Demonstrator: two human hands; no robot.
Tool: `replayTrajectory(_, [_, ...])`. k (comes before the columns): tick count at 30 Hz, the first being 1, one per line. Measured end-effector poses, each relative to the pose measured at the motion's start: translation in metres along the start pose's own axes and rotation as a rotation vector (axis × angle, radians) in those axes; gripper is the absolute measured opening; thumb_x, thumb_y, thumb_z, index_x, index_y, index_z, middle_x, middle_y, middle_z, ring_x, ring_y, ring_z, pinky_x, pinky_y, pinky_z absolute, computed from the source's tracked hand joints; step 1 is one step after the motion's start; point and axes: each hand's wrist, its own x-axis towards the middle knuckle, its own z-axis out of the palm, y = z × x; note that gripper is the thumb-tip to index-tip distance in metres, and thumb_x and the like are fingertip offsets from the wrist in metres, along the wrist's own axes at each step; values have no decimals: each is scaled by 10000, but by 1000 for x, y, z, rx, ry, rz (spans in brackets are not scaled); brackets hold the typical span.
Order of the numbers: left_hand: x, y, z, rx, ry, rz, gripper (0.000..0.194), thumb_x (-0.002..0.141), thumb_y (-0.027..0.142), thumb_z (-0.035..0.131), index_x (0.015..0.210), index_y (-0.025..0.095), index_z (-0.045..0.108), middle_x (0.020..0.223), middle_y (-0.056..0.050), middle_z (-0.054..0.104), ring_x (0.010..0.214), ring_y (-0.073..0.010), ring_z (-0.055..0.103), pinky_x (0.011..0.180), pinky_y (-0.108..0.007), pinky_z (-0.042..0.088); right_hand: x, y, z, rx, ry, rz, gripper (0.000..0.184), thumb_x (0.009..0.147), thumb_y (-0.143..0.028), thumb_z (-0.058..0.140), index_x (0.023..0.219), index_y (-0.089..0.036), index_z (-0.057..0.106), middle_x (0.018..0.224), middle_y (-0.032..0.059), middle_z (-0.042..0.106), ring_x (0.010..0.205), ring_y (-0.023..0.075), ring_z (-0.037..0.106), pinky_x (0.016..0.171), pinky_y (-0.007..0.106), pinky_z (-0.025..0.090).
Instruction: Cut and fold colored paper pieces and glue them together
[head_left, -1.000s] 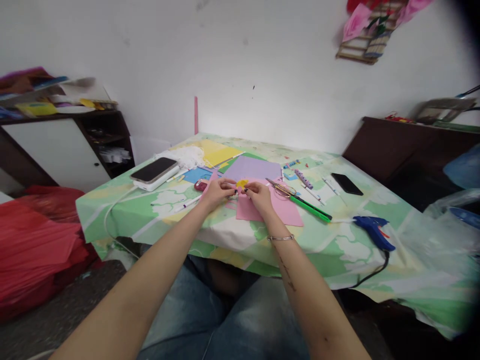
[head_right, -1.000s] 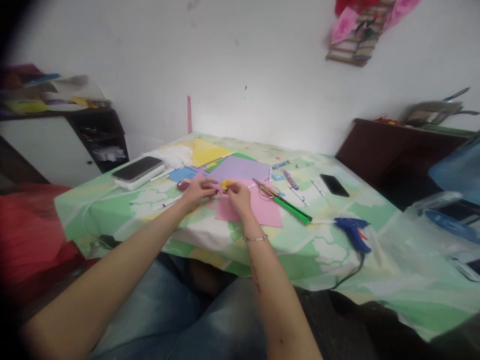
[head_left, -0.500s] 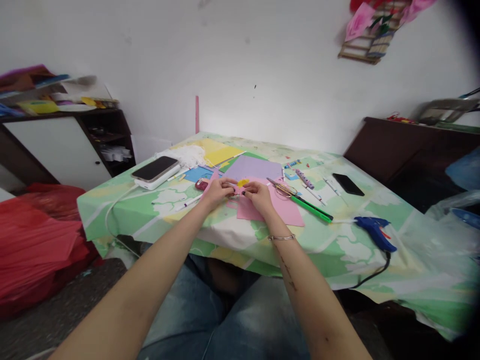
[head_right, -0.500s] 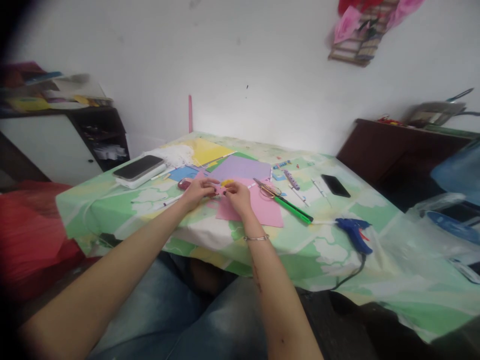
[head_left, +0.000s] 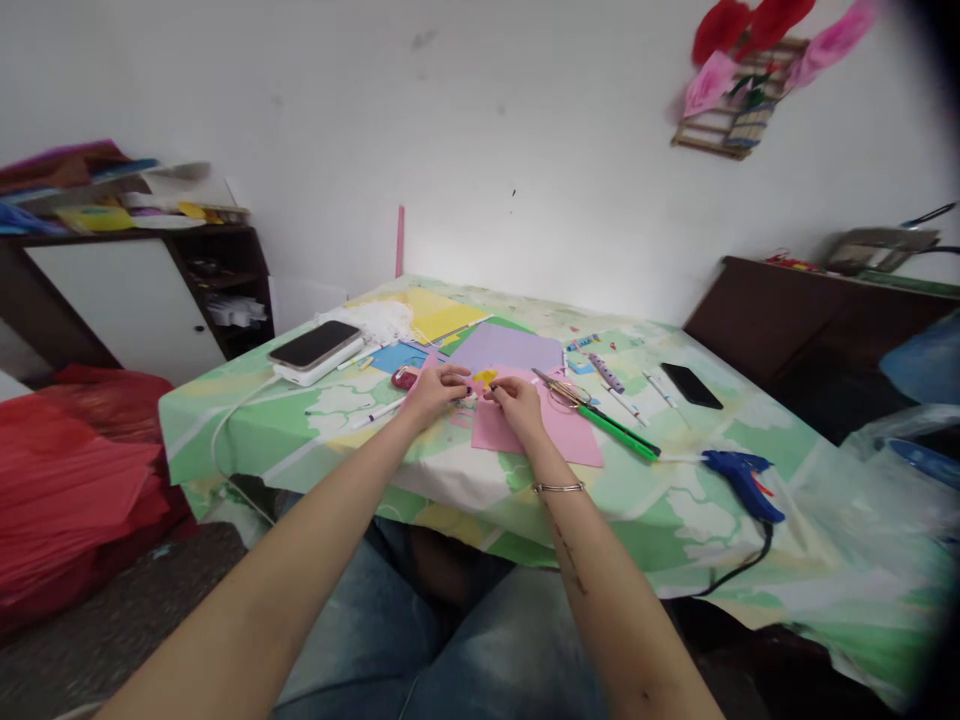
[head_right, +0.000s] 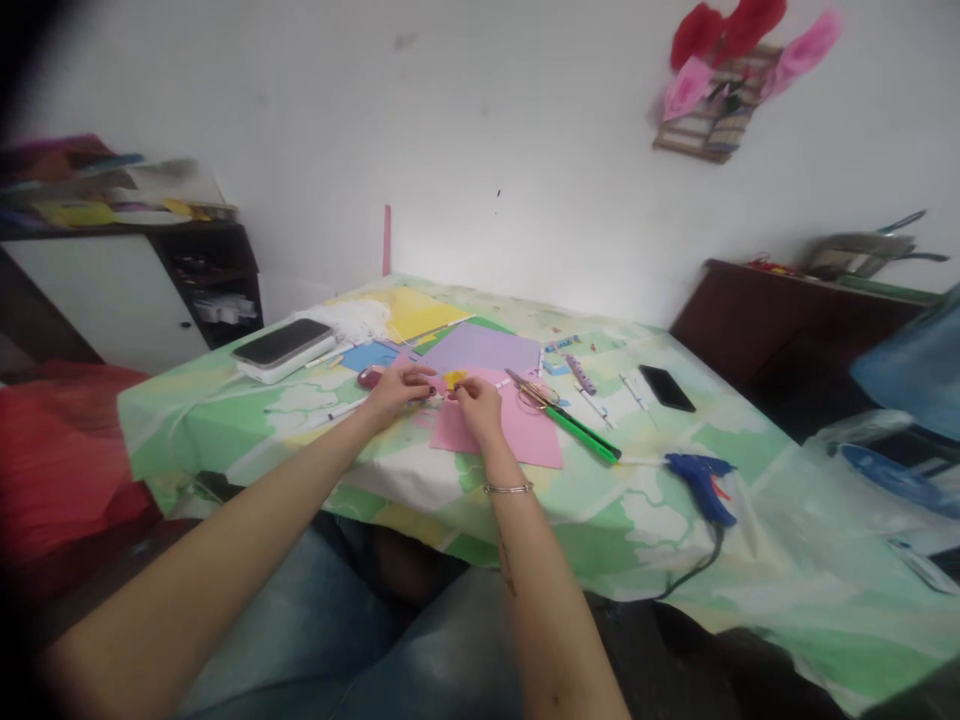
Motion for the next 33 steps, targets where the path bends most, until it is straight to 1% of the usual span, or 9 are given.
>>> replayTrajectory(3, [-3, 3, 3, 16, -30, -16, 439, 537, 227, 757, 943, 110, 638, 695, -38, 674, 628, -162, 621, 587, -271, 464, -1, -1, 1, -15, -23, -22, 166, 725, -291, 602, 800, -151, 651, 746, 61, 725, 724, 184, 683, 689, 279, 513])
replayTrajectory(7, [-5, 4, 4, 40, -74, -37, 449, 520, 291, 798, 900, 105, 650, 750, -72, 690, 653, -178, 630, 608, -295, 478, -2, -1, 2, -71, -56, -46, 103, 655, -245, 680, 711, -160, 664, 708, 44, 716, 692, 184, 665, 656, 271, 498])
replayTrajectory(10, [-4, 2, 3, 50, -100, -35, 459, 513, 320, 815, 886, 106, 653, 751, -67, 687, 662, -171, 626, 628, -296, 479, -3, -1, 2, -93, -74, -55, 66, 669, -214, 666, 703, -157, 665, 682, 34, 709, 663, 168, 654, 637, 257, 489])
replayTrajectory(15, [-4, 0, 6, 69, -160, -29, 397, 551, 350, 804, 837, 111, 668, 773, -57, 679, 694, -159, 616, 666, -288, 476, -5, -3, 1, -103, -82, -75, 60, 690, -180, 642, 739, -159, 671, 737, 31, 717, 684, 156, 651, 658, 251, 489])
replayTrajectory(21, [-3, 1, 5, 84, -139, -36, 368, 547, 335, 801, 811, 117, 667, 753, -56, 685, 688, -169, 621, 652, -278, 464, -6, -1, 3, -89, -60, -67, 75, 680, -147, 635, 743, -174, 664, 729, 18, 714, 695, 158, 661, 672, 259, 505])
replayTrajectory(26, [0, -3, 3, 82, -89, -30, 348, 587, 321, 765, 852, 118, 667, 742, -45, 682, 651, -155, 612, 607, -263, 454, -5, 1, 0, -74, 25, -51, 121, 699, -152, 569, 795, -165, 642, 730, 24, 708, 682, 153, 672, 657, 251, 517])
replayTrajectory(29, [0, -3, 3, 80, -56, -30, 317, 590, 308, 751, 827, 118, 660, 759, -48, 678, 648, -149, 606, 598, -257, 453, -3, 3, -5, -109, 124, -31, 155, 701, -172, 535, 820, -155, 633, 754, 46, 708, 698, 168, 670, 657, 268, 518])
replayTrajectory(33, [-1, 0, 5, 78, -28, -37, 296, 593, 296, 741, 816, 120, 658, 772, -46, 674, 660, -141, 597, 606, -250, 453, 1, 6, -15, -213, 261, -4, 228, 709, -169, 468, 869, -124, 623, 810, 89, 706, 740, 185, 662, 692, 292, 505])
